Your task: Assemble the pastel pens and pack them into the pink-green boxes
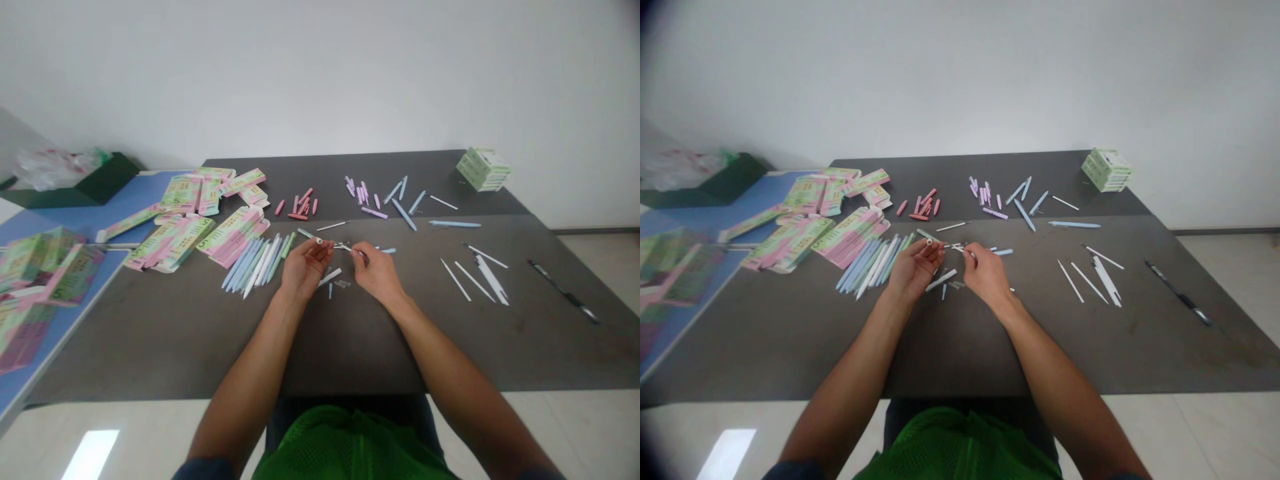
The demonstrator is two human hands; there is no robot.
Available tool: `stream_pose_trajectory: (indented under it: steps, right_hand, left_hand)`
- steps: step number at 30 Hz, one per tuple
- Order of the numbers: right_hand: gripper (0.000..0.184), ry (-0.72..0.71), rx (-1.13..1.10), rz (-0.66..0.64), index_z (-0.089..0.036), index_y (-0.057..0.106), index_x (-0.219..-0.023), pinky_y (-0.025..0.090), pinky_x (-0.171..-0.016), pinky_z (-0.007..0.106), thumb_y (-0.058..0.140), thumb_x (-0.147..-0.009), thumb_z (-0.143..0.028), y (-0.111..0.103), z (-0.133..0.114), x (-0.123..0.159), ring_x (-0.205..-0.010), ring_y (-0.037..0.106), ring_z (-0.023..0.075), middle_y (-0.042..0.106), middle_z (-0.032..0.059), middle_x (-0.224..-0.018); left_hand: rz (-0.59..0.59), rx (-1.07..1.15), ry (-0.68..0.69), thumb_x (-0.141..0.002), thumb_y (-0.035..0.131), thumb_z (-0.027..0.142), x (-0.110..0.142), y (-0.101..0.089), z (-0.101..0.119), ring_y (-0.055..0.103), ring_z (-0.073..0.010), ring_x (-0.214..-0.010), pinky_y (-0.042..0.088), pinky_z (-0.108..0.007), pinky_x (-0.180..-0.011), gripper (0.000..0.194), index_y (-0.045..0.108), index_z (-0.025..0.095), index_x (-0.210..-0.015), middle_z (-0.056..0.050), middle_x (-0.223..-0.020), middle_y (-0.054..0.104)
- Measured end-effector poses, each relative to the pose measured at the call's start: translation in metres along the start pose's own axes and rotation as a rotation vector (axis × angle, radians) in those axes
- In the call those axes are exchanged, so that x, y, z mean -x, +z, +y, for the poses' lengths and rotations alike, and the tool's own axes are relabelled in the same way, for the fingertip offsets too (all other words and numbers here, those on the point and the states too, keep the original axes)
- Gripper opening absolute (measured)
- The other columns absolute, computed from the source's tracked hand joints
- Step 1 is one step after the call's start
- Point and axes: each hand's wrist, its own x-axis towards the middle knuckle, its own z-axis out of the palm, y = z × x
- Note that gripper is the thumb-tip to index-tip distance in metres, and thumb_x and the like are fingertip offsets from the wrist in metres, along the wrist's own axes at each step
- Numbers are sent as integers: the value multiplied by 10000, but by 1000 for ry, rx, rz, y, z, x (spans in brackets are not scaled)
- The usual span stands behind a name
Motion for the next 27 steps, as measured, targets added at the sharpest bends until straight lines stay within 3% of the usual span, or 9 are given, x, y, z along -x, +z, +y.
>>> stream_pose_trajectory:
  steps: [7, 11, 17, 20, 23, 27]
  right_hand:
    - [193, 1, 8, 9, -224, 677, -950, 398, -672, 290, 488, -942, -263, 1, 2, -1, -714, 621, 210, 697, 44, -784]
    - [196, 19, -7, 15, -223, 684, -956, 418, -689, 292, 495, -940, -269, 0, 2, -1, -740, 643, 217, 715, 51, -810]
    - [187, 52, 24, 19, -227, 700, -938, 425, -709, 297, 514, -928, -249, -1, 4, -1, -758, 652, 219, 730, 54, -829]
    - [181, 35, 77, -5, -226, 710, -932, 419, -722, 302, 530, -915, -227, 0, 7, -2, -778, 645, 222, 733, 61, -848]
    - [178, -8, 140, -38, -222, 719, -910, 413, -746, 305, 541, -907, -207, 1, 10, -2, -822, 642, 225, 735, 66, -878]
    - [195, -49, 216, -106, -221, 737, -905, 408, -780, 299, 544, -923, -213, 1, 9, -2, -867, 642, 217, 742, 66, -913]
  left_hand:
    - [-24, -39, 27, -752, 664, 151, 3, 2, 0, 708, -171, -808, 552, -293, -790, 35, 655, 160, -785, -46, -766, 710]
    - [-5, -196, 194, -689, 716, 155, 5, 4, -5, 704, -169, -766, 518, -261, -705, 253, 659, 165, -935, -29, -752, 719]
    - [-9, -363, 285, -687, 770, 247, 2, 1, -12, 672, -165, -810, 505, -266, -725, 176, 682, 152, -807, -65, -870, 733]
    - [-48, -450, 255, -686, 792, 291, 1, -1, -13, 647, -160, -802, 487, -258, -697, 233, 744, 148, -863, -79, -939, 736]
    - [-96, -560, 249, -673, 808, 319, -1, -4, -14, 610, -141, -725, 446, -244, -632, 292, 770, 152, -910, -62, -887, 732]
    - [-75, -651, 305, -665, 798, 317, -6, -9, -17, 561, -119, -645, 420, -242, -615, 229, 750, 150, -814, -20, -742, 688]
